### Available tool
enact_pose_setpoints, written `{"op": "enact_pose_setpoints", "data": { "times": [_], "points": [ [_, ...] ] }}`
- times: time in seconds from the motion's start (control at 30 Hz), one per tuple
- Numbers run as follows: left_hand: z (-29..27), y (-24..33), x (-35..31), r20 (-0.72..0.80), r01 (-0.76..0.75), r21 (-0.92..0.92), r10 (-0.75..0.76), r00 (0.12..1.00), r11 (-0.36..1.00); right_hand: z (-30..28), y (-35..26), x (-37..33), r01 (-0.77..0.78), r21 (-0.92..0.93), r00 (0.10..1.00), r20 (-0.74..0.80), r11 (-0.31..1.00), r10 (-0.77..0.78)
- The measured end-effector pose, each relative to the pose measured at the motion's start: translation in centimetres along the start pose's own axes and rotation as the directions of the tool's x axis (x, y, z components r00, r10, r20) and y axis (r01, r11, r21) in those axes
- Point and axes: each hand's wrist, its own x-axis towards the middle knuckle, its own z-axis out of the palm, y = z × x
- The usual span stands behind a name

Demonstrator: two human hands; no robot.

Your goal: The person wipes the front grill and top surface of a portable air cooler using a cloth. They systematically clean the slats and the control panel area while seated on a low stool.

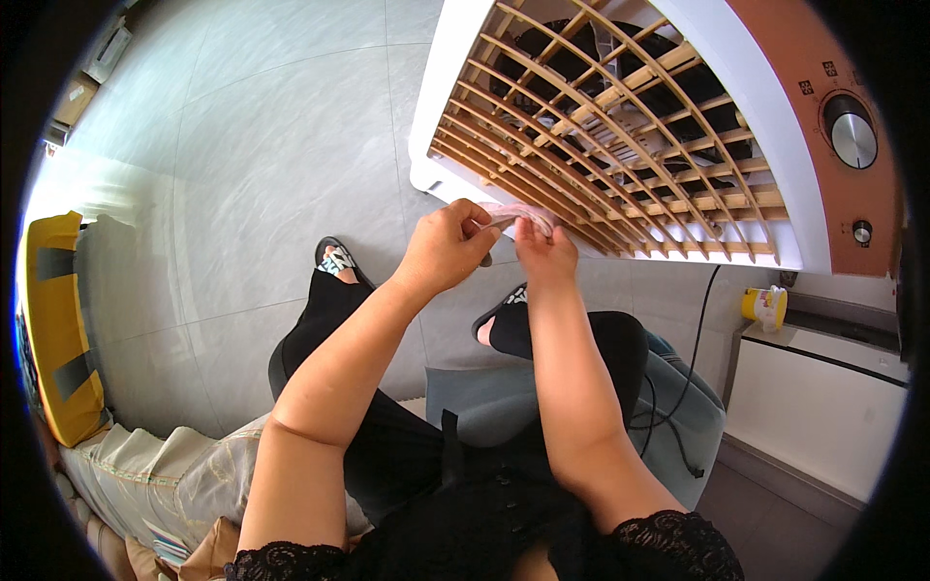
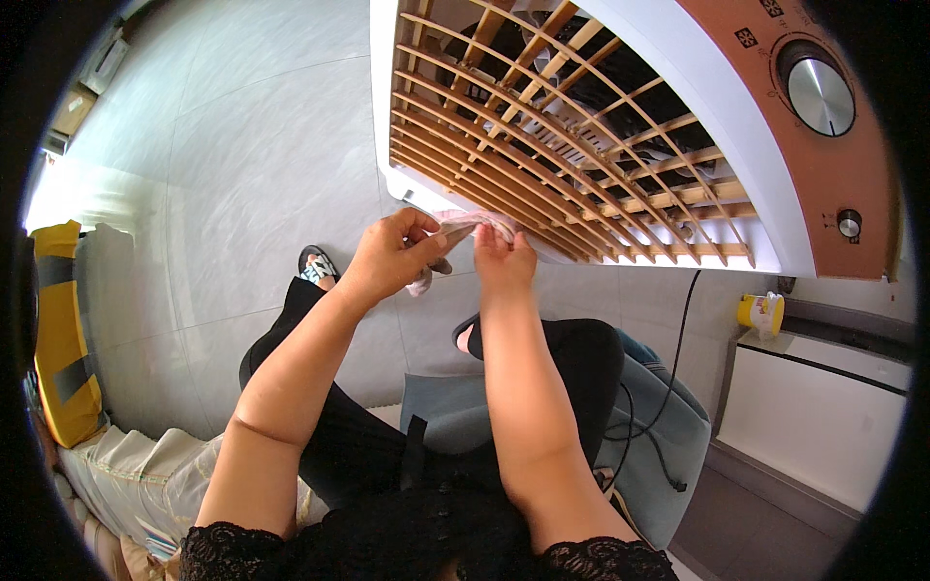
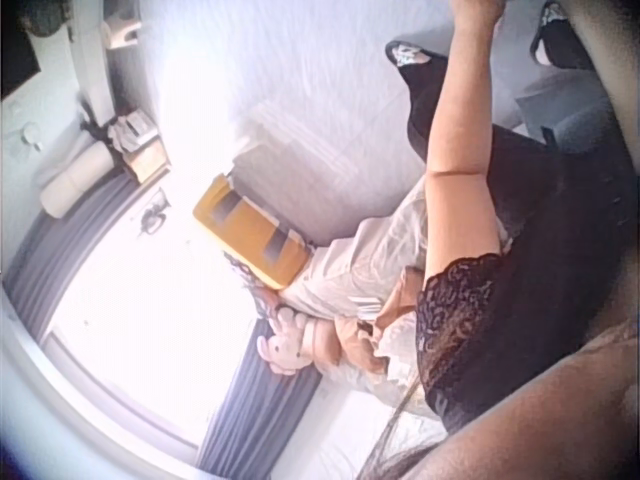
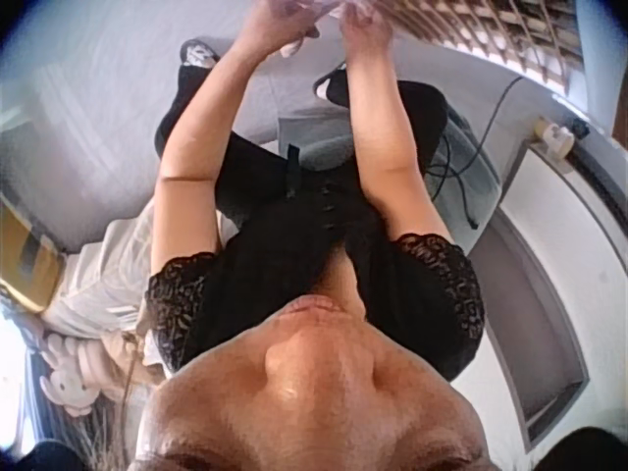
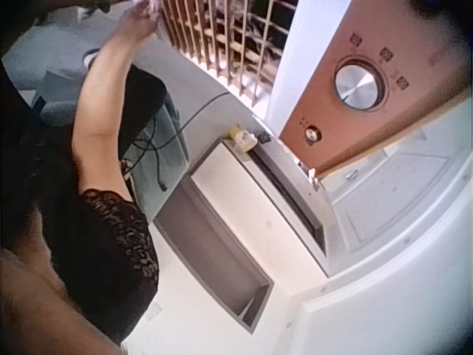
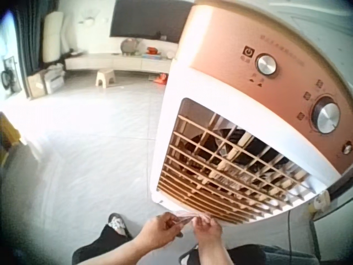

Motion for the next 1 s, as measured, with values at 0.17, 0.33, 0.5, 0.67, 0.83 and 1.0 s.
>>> {"op": "enact_pose_setpoints", "data": {
  "times": [0.17,0.33,0.5,0.67,0.83,1.0],
  "points": [
    [0.2,-1.0,0.4,-0.016,-0.062,0.079,0.064,0.998,0.995,3.7,3.5,1.2,-0.195,0.093,0.98,-0.013,0.976,0.197],
    [0.2,-1.2,0.5,-0.012,-0.076,0.052,0.076,0.997,0.996,1.4,2.1,2.2,0.143,-0.147,0.937,0.338,0.979,-0.086],
    [0.0,-0.8,0.2,-0.012,-0.066,0.049,0.066,0.998,0.997,-3.0,-0.1,-1.6,0.098,-0.251,0.973,0.226,0.963,-0.04],
    [0.1,0.8,0.0,0.008,-0.041,0.049,0.041,0.999,0.998,1.2,1.7,-5.7,0.6,-0.637,0.8,0.474,0.484,-0.368],
    [0.4,0.1,0.1,0.022,-0.042,0.107,0.04,0.999,0.993,2.6,2.8,-4.5,0.478,-0.677,0.864,0.477,0.559,-0.162],
    [1.0,-2.1,0.7,-0.125,-0.126,0.16,0.146,0.981,0.979,4.0,3.0,-5.0,0.235,-0.742,0.948,0.318,0.627,0.021]
  ]
}}
